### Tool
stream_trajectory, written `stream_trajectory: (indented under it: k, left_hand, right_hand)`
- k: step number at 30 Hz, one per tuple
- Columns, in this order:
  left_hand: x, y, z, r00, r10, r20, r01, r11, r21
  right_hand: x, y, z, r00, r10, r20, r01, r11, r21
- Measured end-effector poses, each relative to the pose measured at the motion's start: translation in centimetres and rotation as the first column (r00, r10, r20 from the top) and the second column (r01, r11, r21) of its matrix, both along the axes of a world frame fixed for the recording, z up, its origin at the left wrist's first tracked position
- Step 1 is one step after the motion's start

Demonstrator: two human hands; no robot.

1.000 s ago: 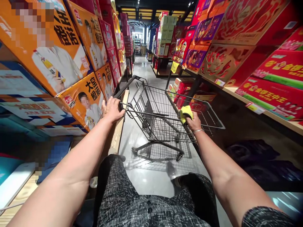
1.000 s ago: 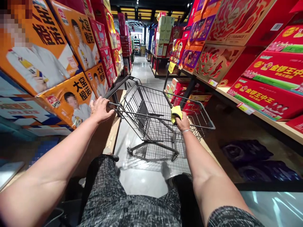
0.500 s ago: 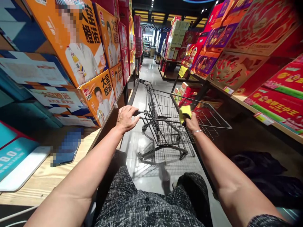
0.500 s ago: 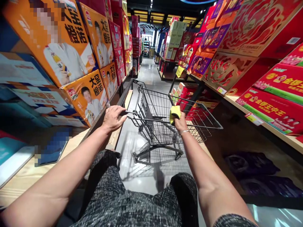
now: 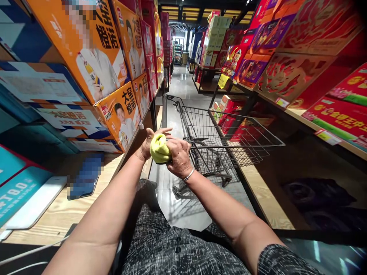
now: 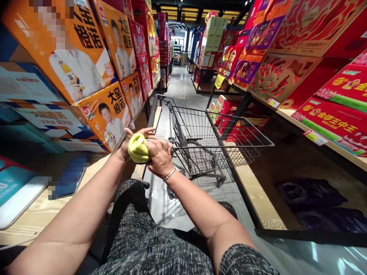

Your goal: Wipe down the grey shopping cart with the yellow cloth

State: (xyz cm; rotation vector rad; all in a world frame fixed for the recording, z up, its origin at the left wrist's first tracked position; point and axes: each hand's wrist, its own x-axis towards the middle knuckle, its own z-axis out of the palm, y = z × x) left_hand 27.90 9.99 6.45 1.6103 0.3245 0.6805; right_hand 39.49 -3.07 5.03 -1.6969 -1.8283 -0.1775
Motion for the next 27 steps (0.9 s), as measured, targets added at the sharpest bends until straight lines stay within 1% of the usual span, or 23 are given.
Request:
stream_trajectory:
  k: [1,2,3,5,7,9,11,13,14,15,16,17,18,19,20,21,22,23,25,27]
  left_hand:
    - [-0.1,-0.2,0.1,0.999,-0.022,0.047,0.025,0.997,-0.076]
    - [-0.1,-0.5,0.3,0.998,-0.011,0.067,0.017,0.995,-0.098]
    - [-0.1,-0.8,0.4,0.997,0.011,0.076,-0.005,0.996,-0.085]
    - [-0.2,-1.2,0.5,0.993,0.071,0.091,-0.070,0.998,-0.006]
    - [-0.1,-1.5,0.5,0.988,0.121,0.099,-0.129,0.988,0.082]
    - [-0.1,-1.4,0.2,0.984,0.145,0.103,-0.159,0.977,0.142]
    - [-0.1,-1.1,0.1,0.983,0.157,0.093,-0.172,0.966,0.194]
    - [0.1,-1.0,0.4,0.977,0.209,0.035,-0.210,0.929,0.304]
    - [0.2,-1.1,0.8,0.966,0.259,-0.016,-0.231,0.887,0.400]
    - [0.4,-1.3,1.3,0.944,0.321,-0.074,-0.237,0.819,0.523]
    - [0.6,-1.7,1.9,0.914,0.386,-0.128,-0.212,0.722,0.658]
    - [0.8,-2.2,2.5,0.879,0.445,-0.174,-0.151,0.605,0.782]
    - [1.1,-2.8,3.0,0.845,0.493,-0.207,-0.067,0.482,0.873]
    - [1.3,-3.4,3.4,0.815,0.532,-0.231,0.017,0.376,0.927]
    - [1.5,-4.0,3.6,0.789,0.562,-0.248,0.086,0.299,0.951]
    - [1.6,-4.5,3.6,0.769,0.585,-0.257,0.130,0.250,0.959]
    - [1.7,-4.8,3.5,0.756,0.603,-0.254,0.145,0.223,0.964]
    - [1.7,-5.0,3.2,0.749,0.617,-0.240,0.137,0.210,0.968]
    - [1.6,-4.9,2.4,0.753,0.629,-0.195,0.083,0.204,0.976]
    - [1.4,-4.4,1.5,0.771,0.619,-0.150,0.019,0.213,0.977]
  right_hand:
    - [0.0,0.2,-0.3,1.000,-0.029,0.002,0.029,0.999,0.030]
    - [0.2,0.4,-0.5,0.998,-0.060,-0.001,0.060,0.995,0.075]
    - [0.4,0.5,-0.7,0.996,-0.089,-0.004,0.089,0.988,0.128]
    - [1.3,0.4,-1.2,0.989,-0.146,-0.010,0.144,0.963,0.229]
    - [2.9,-0.1,-2.0,0.978,-0.209,-0.016,0.205,0.937,0.283]
    - [5.0,-1.0,-3.1,0.955,-0.295,-0.040,0.293,0.912,0.288]
    - [7.2,-2.1,-4.4,0.919,-0.387,-0.077,0.394,0.882,0.259]
    - [8.9,-3.1,-5.6,0.885,-0.447,-0.129,0.466,0.854,0.231]
    - [9.4,-3.6,-5.9,0.875,-0.457,-0.158,0.482,0.846,0.227]
    - [9.7,-3.9,-6.1,0.871,-0.455,-0.187,0.489,0.841,0.231]
    - [9.8,-4.1,-6.1,0.871,-0.444,-0.212,0.487,0.838,0.245]
    - [9.7,-4.3,-5.9,0.876,-0.425,-0.229,0.476,0.839,0.263]
    - [9.5,-4.3,-5.4,0.886,-0.399,-0.237,0.457,0.843,0.284]
    - [9.2,-4.3,-4.9,0.896,-0.373,-0.239,0.434,0.846,0.308]
    - [8.9,-4.2,-4.2,0.907,-0.347,-0.238,0.412,0.849,0.332]
    - [8.6,-4.1,-3.4,0.916,-0.325,-0.236,0.392,0.849,0.354]
    - [8.2,-3.9,-2.7,0.925,-0.304,-0.228,0.371,0.851,0.373]
    - [7.8,-3.6,-2.0,0.936,-0.284,-0.209,0.345,0.856,0.384]
    - [6.9,-2.8,-1.0,0.969,-0.218,-0.119,0.247,0.887,0.390]
    - [6.2,-1.7,-0.7,0.994,-0.111,0.022,0.095,0.923,0.372]
